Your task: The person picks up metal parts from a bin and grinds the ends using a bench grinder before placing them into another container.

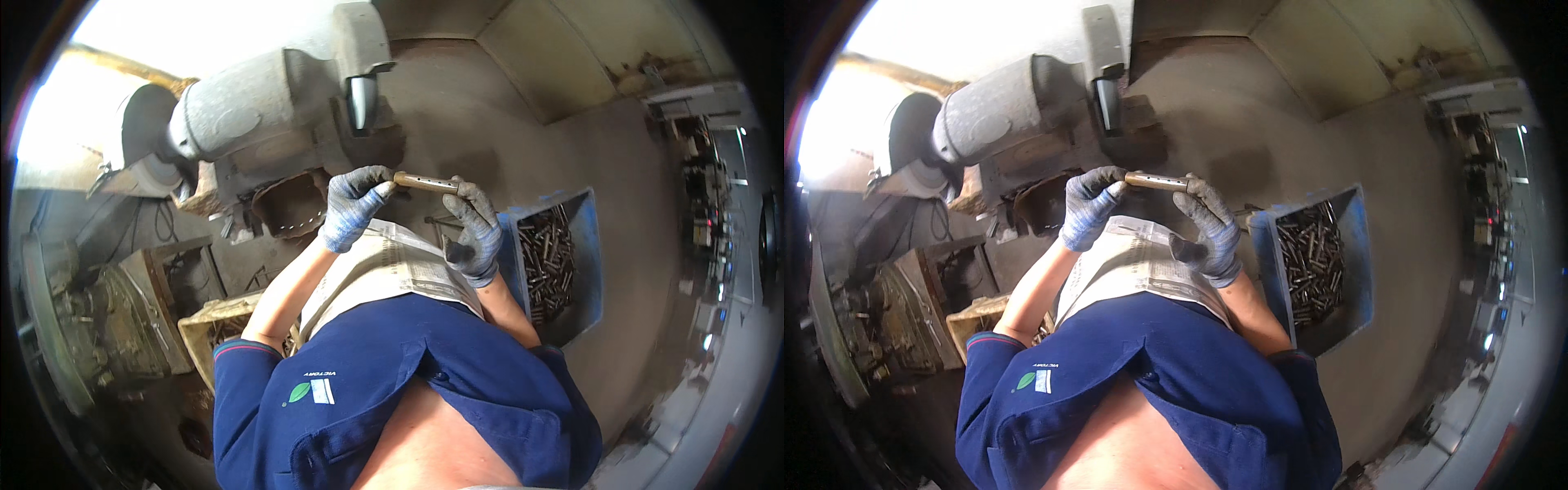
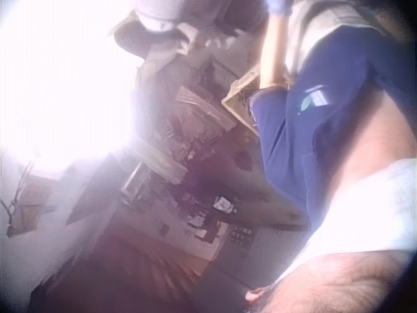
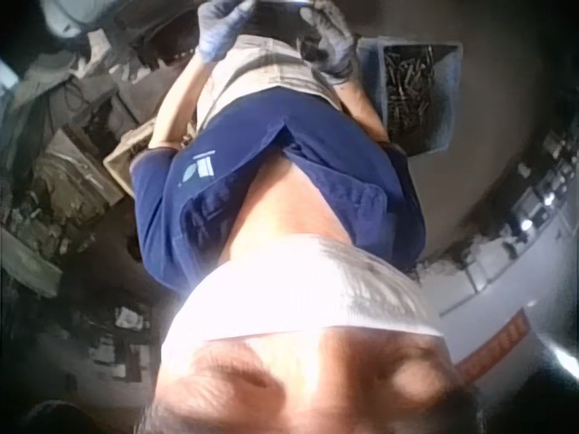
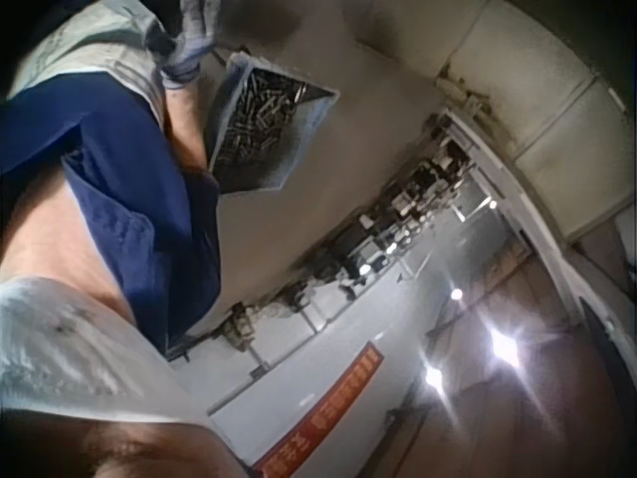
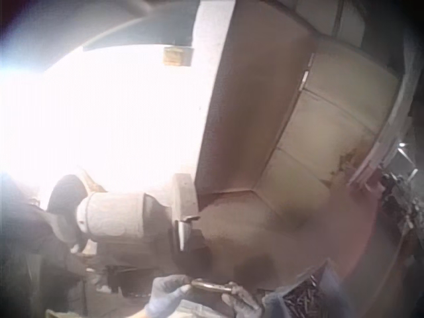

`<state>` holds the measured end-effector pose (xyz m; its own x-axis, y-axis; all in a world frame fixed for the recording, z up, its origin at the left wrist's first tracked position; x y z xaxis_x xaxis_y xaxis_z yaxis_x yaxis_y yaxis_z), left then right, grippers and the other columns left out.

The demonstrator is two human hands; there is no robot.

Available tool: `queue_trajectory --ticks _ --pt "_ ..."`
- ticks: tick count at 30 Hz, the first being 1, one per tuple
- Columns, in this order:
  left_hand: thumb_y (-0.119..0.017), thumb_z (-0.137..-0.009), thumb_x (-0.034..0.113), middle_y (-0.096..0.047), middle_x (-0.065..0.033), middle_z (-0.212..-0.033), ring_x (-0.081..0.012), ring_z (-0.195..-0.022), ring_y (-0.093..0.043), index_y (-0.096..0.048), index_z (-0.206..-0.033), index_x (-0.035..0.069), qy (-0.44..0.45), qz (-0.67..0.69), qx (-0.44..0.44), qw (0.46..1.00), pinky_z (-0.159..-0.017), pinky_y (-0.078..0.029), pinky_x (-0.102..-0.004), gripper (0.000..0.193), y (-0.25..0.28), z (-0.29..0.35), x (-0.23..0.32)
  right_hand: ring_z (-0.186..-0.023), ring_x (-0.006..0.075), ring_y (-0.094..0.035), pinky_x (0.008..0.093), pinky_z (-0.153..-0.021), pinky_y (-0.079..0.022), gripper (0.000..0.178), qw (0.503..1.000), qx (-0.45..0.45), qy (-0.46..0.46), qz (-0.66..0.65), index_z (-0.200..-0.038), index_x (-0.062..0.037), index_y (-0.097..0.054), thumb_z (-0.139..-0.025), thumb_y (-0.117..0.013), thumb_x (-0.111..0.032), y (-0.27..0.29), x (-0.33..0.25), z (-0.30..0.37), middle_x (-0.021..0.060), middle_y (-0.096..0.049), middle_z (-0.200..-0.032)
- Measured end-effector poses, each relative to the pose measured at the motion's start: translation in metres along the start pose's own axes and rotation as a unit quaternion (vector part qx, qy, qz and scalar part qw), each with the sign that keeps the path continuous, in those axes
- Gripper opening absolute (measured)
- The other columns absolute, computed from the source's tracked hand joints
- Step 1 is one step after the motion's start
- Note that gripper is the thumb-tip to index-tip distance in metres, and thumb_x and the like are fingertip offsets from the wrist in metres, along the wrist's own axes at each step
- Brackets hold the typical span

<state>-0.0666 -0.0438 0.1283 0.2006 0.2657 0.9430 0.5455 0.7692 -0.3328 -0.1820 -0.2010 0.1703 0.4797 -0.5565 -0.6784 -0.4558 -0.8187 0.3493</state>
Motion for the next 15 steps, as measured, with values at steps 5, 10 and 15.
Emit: queue_trajectory --ticks 5,10,15 --pt "-0.064 -0.084 0.010 -0.062 0.0002 -0.080 -0.0057 -0.069 -0.051 -0.064 -0.093 -0.003 0.069 -0.043 -0.028 0.996 -0.062 -0.042 -0.0203 0.016 0.002 -0.005 -0.030 -0.104 0.0298 -0.057 0.0368 -0.090 -0.046 0.037 0.987 0.022 -0.063 0.147 -0.103 -0.0027 -0.064 -0.078 -0.069 -0.029 0.064 -0.005 0.024 0.0155 -0.058 -0.109" --pt "-0.061 -0.085 0.008 -0.065 -0.0075 -0.084 -0.0127 -0.071 -0.061 -0.060 -0.097 -0.005 0.130 0.012 0.111 0.985 -0.063 -0.049 -0.0222 0.018 0.066 0.025 -0.054 -0.094 0.0274 -0.057 0.0370 -0.083 -0.044 0.028 0.946 0.083 -0.146 0.276 -0.094 -0.0005 -0.063 -0.078 -0.068 -0.023 0.163 0.001 0.078 0.0150 -0.059 -0.099" --pt "-0.060 -0.085 0.015 -0.065 -0.0081 -0.086 -0.0119 -0.072 -0.061 -0.064 -0.098 -0.002 0.107 -0.098 0.204 0.968 -0.066 -0.050 -0.0240 0.022 0.091 0.063 -0.055 -0.090 0.0200 -0.058 0.0318 -0.084 -0.044 0.020 0.870 0.118 -0.335 0.343 -0.097 0.0036 -0.061 -0.085 -0.059 -0.013 0.229 0.018 0.129 0.0114 -0.063 -0.093"
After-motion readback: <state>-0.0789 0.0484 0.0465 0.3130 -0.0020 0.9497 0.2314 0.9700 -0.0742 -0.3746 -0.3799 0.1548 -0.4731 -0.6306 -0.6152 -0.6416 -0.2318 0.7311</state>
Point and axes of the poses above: each hand's wrist, its own z-axis away from the middle knuckle, its own y-axis out of the back of the hand, x = y × z, the point moved 4 cm from there along -z, towards the middle knuckle
